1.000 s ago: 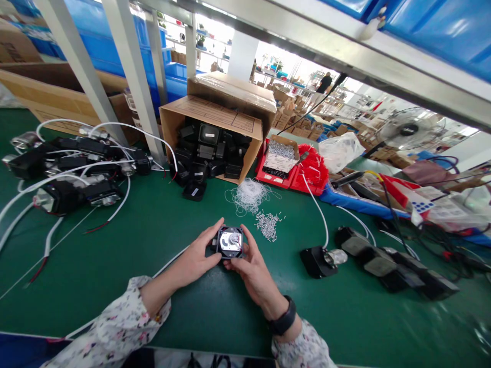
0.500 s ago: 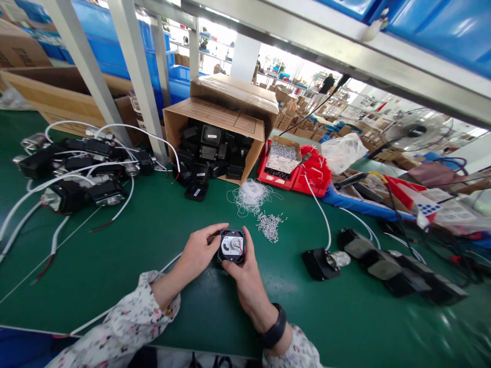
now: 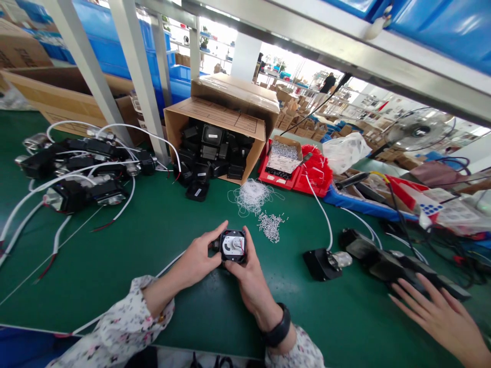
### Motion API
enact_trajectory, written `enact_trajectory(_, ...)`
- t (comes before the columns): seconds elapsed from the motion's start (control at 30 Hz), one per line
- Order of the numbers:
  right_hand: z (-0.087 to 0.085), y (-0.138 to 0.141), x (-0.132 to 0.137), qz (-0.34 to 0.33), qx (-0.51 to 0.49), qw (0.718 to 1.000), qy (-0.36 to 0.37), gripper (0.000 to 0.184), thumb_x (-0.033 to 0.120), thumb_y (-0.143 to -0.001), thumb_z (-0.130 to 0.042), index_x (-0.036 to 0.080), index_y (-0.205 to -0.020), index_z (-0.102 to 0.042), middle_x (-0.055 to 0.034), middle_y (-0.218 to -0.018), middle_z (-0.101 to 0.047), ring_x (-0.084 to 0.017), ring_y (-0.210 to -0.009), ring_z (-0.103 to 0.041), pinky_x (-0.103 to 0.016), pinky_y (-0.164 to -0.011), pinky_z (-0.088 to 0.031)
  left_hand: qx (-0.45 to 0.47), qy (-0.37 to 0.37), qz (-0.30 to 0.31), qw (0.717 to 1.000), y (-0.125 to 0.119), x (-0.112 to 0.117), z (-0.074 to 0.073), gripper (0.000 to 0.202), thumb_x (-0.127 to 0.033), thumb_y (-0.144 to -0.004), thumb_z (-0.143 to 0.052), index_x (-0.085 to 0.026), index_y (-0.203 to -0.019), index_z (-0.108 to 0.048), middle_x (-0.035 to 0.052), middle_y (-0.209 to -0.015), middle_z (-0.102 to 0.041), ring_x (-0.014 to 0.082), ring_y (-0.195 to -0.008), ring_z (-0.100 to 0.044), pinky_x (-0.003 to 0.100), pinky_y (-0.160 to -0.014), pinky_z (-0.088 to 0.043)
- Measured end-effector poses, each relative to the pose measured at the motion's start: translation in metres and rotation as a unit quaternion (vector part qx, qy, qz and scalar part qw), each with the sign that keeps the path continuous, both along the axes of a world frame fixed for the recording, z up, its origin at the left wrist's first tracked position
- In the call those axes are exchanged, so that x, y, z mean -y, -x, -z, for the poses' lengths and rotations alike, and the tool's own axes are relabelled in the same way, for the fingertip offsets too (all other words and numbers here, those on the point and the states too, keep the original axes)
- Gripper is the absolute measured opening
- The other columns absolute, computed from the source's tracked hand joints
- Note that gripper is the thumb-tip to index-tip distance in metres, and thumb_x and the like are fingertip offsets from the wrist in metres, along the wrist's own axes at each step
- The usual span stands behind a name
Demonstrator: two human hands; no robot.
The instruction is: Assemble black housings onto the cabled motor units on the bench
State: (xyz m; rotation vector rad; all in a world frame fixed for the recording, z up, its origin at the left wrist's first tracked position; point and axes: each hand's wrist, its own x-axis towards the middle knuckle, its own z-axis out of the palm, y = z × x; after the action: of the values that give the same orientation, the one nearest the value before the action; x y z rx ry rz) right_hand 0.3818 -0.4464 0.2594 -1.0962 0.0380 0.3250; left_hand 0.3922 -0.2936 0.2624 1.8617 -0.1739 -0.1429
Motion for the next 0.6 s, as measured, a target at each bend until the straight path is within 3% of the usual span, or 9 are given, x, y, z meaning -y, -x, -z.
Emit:
enact_trajectory(0.2,-0.003,-0.005,0.017,-0.066,-0.044,0.995,-0.054,0.091,0.008,-0.065,-0.068,0.027,-0.140,-0.021,-0.0063,-0.137,-0.041,-0.023,-0.113,-0.049,-0.037,-0.089,-0.045,0.019,-0.045,-0.018,0.999,-0.002,0.001,-0.005,0.070,-0.010,-0.069,-0.049,-0.023,-0.137,-0.036,0.0050,-0.131,-0.052,0.0225,-0.120,-0.048,0.039,-0.105,-0.034)
enact_trajectory(0.43,-0.003,-0.008,0.021,-0.085,-0.050,0.994,-0.049,0.088,0.009,-0.068,-0.069,0.029,-0.140,-0.022,-0.0066,-0.135,-0.043,-0.022,-0.110,-0.052,-0.036,-0.087,-0.047,-0.005,-0.039,-0.014,0.999,-0.004,0.001,-0.011,0.072,-0.009,-0.066,-0.045,-0.019,-0.137,-0.036,0.0065,-0.128,-0.052,0.0208,-0.118,-0.049,0.037,-0.104,-0.034)
enact_trajectory(0.6,-0.006,-0.009,0.022,-0.084,-0.053,0.994,-0.034,0.087,0.010,-0.068,-0.070,0.030,-0.140,-0.024,-0.0065,-0.134,-0.044,-0.023,-0.110,-0.052,-0.036,-0.088,-0.047,-0.012,-0.073,-0.008,0.997,-0.007,-0.003,-0.018,0.069,-0.010,-0.067,-0.046,-0.021,-0.135,-0.040,0.0065,-0.122,-0.057,0.0218,-0.112,-0.052,0.037,-0.100,-0.038)
